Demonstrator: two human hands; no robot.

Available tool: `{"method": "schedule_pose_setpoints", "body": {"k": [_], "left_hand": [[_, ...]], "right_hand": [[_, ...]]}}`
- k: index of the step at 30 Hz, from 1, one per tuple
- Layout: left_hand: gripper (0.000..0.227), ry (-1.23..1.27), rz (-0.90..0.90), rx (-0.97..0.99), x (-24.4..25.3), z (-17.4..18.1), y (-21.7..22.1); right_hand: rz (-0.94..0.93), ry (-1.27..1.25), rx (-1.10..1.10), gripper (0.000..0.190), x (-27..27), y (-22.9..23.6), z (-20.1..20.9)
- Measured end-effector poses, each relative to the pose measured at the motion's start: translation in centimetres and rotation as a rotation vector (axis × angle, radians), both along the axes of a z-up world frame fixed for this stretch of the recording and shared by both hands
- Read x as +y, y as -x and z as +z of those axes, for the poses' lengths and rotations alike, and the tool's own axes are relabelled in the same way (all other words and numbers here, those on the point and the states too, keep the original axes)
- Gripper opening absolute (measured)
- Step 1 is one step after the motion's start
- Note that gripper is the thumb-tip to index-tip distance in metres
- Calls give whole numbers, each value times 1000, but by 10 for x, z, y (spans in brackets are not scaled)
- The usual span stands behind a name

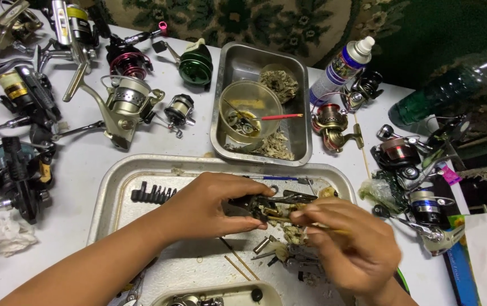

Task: Assembling the internal components and gears of a fishing reel body

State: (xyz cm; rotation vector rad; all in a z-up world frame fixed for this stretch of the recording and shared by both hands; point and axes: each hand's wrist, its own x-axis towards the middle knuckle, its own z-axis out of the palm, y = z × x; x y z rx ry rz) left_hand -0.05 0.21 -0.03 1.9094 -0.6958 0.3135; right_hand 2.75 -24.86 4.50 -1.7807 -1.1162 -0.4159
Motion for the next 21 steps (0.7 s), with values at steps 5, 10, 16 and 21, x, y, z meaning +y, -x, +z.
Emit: {"method": "schedule_pose_setpoints", "body": {"k": [5,10,16,21], "left_hand": [[49,3,-4,-12,1,-4,-1],[47,-35,20,-2,2,-7,-1],[50,-60,76,-2,3,-4,1],[48,-94,102,-21,3,2,2]], "right_hand": [[-64,-400,199,27,-31,-6,4],[-215,-395,383,42,-72,11,17],[-175,583,487,43,-80,32,-2],[-12,658,151,21,-74,17,-12]]}}
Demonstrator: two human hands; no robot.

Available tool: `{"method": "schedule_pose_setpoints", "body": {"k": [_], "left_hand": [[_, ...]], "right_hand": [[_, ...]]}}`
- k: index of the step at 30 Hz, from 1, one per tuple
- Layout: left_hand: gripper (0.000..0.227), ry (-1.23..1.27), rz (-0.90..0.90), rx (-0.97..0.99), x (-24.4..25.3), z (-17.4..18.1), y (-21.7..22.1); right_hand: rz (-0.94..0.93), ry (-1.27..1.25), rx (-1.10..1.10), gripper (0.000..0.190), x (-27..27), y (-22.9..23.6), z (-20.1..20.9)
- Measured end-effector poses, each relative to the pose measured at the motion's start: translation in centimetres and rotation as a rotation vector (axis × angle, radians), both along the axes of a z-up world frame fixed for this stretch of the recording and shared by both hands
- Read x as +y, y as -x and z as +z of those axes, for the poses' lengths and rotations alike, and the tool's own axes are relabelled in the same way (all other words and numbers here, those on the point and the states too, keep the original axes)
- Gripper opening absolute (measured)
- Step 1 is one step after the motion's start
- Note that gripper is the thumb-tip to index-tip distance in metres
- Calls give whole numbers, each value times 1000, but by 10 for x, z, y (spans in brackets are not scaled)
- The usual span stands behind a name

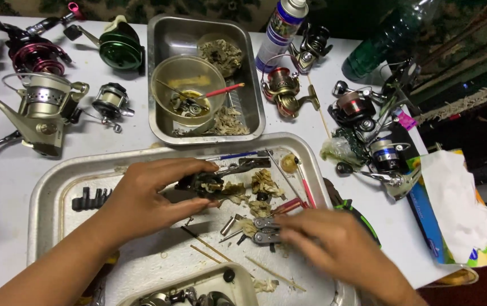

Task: Assembling the internal components and gears of a fishing reel body

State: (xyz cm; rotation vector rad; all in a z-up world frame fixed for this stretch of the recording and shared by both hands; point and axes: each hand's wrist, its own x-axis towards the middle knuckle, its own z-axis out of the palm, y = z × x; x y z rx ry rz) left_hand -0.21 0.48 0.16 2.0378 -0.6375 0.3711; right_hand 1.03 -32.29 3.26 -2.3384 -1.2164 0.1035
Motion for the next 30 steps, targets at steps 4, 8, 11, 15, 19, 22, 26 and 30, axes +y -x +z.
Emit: {"method": "schedule_pose_setpoints", "body": {"k": [4,8,11,15,19,22,26,30], "left_hand": [[49,-8,16,7,0,-3,1],[52,-18,22,41,0,-1,1],[51,-10,6,22,0,-1,1],[47,13,-23,14,1,0,0],[46,21,-23,25,1,-2,-1],[46,18,-20,-25,1,-3,-2],[48,7,-7,-1,1,-2,-1],[54,2,20,25,1,-2,0]], "right_hand": [[24,49,-114,17,22,-28,5],[-16,351,-123,24,37,-40,-9],[-23,402,-164,23,41,-43,-12],[-24,336,-167,10,38,-46,-13],[-70,285,26,9,31,-48,-1],[-164,241,139,13,31,-53,7],[-213,217,6,18,36,-63,-13],[-169,168,-86,20,31,-68,-13]]}}
